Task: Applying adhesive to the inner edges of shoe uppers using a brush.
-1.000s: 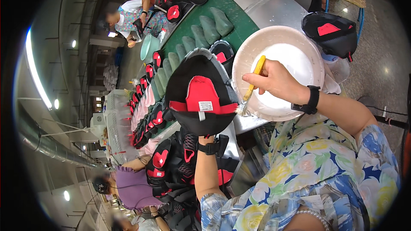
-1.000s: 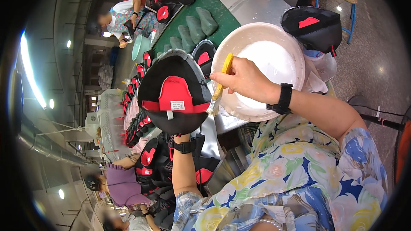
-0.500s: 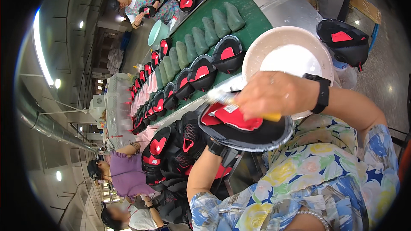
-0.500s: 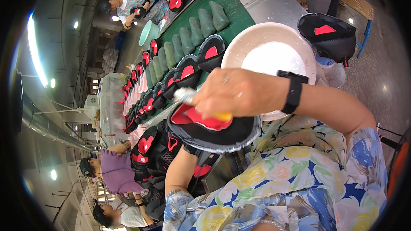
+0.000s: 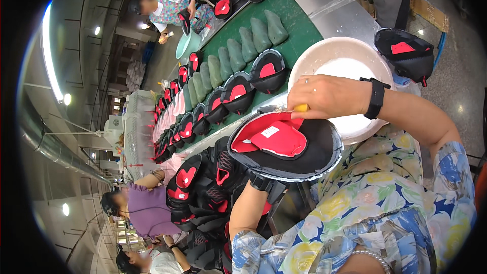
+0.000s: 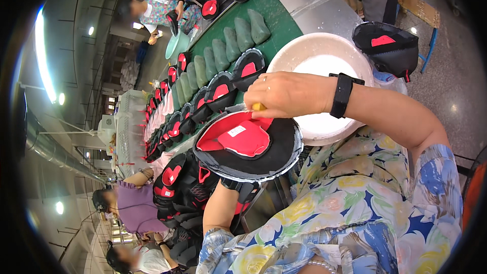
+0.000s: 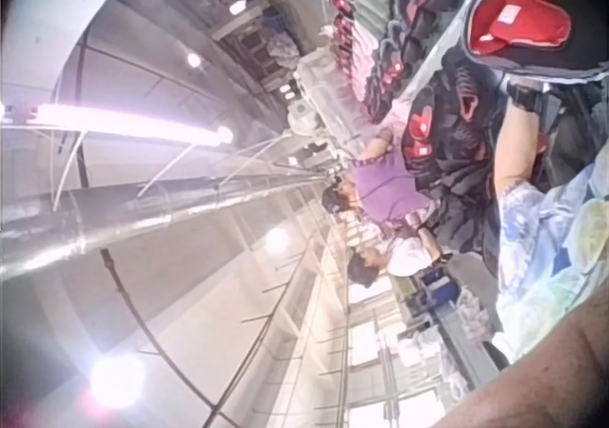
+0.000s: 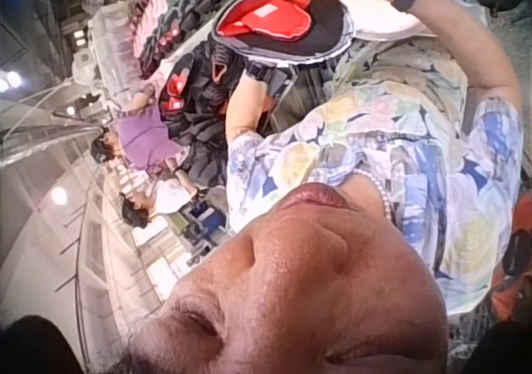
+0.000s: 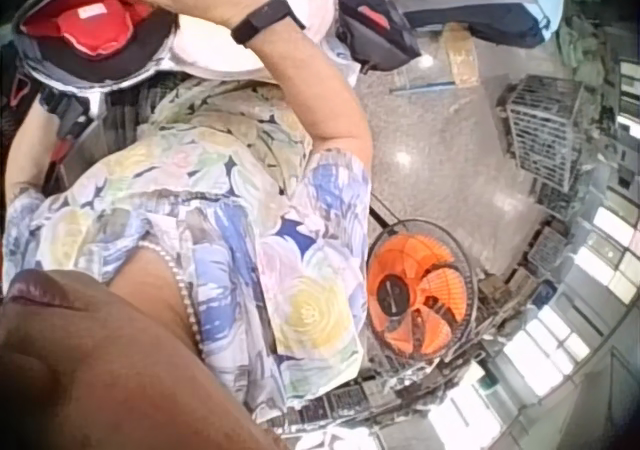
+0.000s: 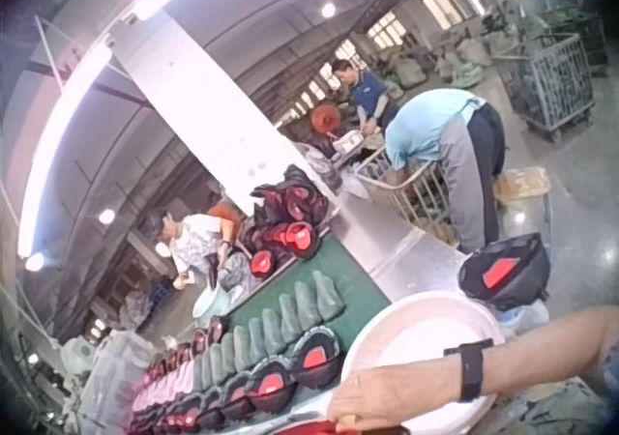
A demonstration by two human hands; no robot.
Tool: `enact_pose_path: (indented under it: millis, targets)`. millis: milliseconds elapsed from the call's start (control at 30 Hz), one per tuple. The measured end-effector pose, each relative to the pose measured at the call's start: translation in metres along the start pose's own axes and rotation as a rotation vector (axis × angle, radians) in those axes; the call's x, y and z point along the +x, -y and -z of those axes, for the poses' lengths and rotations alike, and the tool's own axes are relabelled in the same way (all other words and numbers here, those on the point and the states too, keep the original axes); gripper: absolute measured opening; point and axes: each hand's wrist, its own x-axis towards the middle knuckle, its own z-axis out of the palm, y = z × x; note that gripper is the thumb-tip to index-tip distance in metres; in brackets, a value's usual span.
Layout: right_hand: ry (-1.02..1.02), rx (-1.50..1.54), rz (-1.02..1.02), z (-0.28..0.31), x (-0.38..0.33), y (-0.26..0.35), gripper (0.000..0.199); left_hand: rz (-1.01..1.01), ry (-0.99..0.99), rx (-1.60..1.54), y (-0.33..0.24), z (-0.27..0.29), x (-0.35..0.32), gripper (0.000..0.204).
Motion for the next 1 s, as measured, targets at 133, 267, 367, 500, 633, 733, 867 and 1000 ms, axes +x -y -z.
enact_pose_path:
  millis: [133,267,367,500,633,733,867,1000]
  targets:
    - [0.041,0.083,-0.208,0.004,0.007,-0.002,0.022,0.014,-0.04,-0.016,-0.006,0.01,-0.007,0.044]
    - [0.122,0.216,-0.381,0.008,0.011,-0.007,0.024,0.024,-0.075,-0.04,-0.011,0.019,-0.012,0.044]
    - [0.252,0.215,-0.516,0.017,0.008,-0.007,0.026,0.019,-0.096,-0.05,-0.015,0.023,-0.016,0.044]
    - [0.18,0.128,-0.51,0.036,0.005,0.002,0.024,0.025,-0.125,-0.059,-0.014,0.029,-0.02,0.044]
    - [-0.281,0.107,-0.109,0.015,0.01,0.012,0.019,0.024,-0.137,-0.072,-0.012,0.028,-0.016,0.044]
    - [-0.153,-0.033,0.018,0.004,0.006,0.007,0.018,0.024,-0.143,-0.078,-0.01,0.025,-0.017,0.044]
    - [0.088,-0.004,-0.162,0.017,-0.01,0.014,0.015,0.025,-0.167,-0.073,-0.011,0.03,-0.021,0.045]
    - [-0.239,0.03,-0.088,0.02,-0.008,0.014,0.015,0.022,-0.183,-0.083,-0.011,0.033,-0.017,0.045]
